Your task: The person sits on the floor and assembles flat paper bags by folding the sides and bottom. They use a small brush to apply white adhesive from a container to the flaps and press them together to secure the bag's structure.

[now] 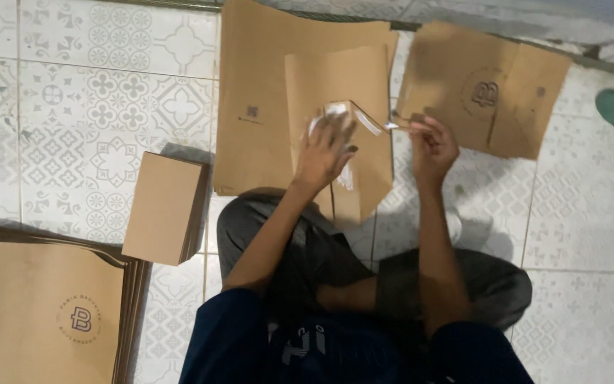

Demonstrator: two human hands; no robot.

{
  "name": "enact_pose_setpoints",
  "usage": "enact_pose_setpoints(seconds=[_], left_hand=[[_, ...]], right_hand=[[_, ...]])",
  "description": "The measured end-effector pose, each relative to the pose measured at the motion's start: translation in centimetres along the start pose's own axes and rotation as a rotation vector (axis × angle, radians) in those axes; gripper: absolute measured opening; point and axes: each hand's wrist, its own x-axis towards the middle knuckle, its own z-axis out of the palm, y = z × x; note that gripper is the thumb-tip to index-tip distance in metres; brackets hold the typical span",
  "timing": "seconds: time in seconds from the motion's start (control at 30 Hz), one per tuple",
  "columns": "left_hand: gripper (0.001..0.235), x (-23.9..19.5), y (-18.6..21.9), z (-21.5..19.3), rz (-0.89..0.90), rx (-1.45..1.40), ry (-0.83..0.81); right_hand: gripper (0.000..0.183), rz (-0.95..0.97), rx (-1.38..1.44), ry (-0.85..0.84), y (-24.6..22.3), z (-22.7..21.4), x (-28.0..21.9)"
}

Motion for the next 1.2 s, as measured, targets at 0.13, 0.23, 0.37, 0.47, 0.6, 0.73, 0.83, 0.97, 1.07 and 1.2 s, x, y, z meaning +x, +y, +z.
enact_pose_setpoints(seconds=[0.13,0.23,0.37,0.47,0.6,0.73,0.83,0.97,1.07,1.2], left_hand=[[0.037,-2.1,7.4,2.7,0.176,-0.074,-0.052],[0.044,-6.2,13.8,5.2,0.249,-0.126,-0.156],[0.088,-10.9,21.7,7.4,-0.021,-0.4,-0.493],[0.11,-11.0,25.0,7.3,-0.092,-0.526,-0.539],[0.117,-9.6,28.0,6.3,-0.088,-0.435,-0.501],[0.116,-9.5,26.8,11.7,-0.041,-0.412,-0.442],[0.116,-9.5,26.4,11.9,-0.007,-0.388,-0.441],[0.105,-8.6,26.4,9.5,-0.035,-0.431,-0.432],[0.092,-8.8,26.0,8.7,-0.054,-0.409,-0.396],[0.074,-9.7,24.0,7.4,-0.066,-0.283,-0.349]], right_hand=[[0.038,-0.042,-0.058,0.002,-1.5,-7.8,-2.8],[0.033,0.082,-0.123,-0.015,-3.0,-13.3,-5.5],[0.03,0.142,-0.383,-0.175,-7.4,-18.8,-8.5],[0.024,0.193,-0.494,-0.224,-9.0,-21.3,-10.0],[0.013,0.184,-0.447,-0.219,-6.3,-24.1,-12.8],[0.014,0.163,-0.449,-0.229,-5.6,-24.3,-13.0],[0.017,0.121,-0.468,-0.218,-5.6,-23.6,-13.0],[0.013,0.137,-0.452,-0.28,-5.8,-23.1,-12.5],[0.012,0.137,-0.483,-0.294,-6.0,-22.9,-12.6],[0.013,0.117,-0.524,-0.295,-5.3,-23.1,-12.5]])
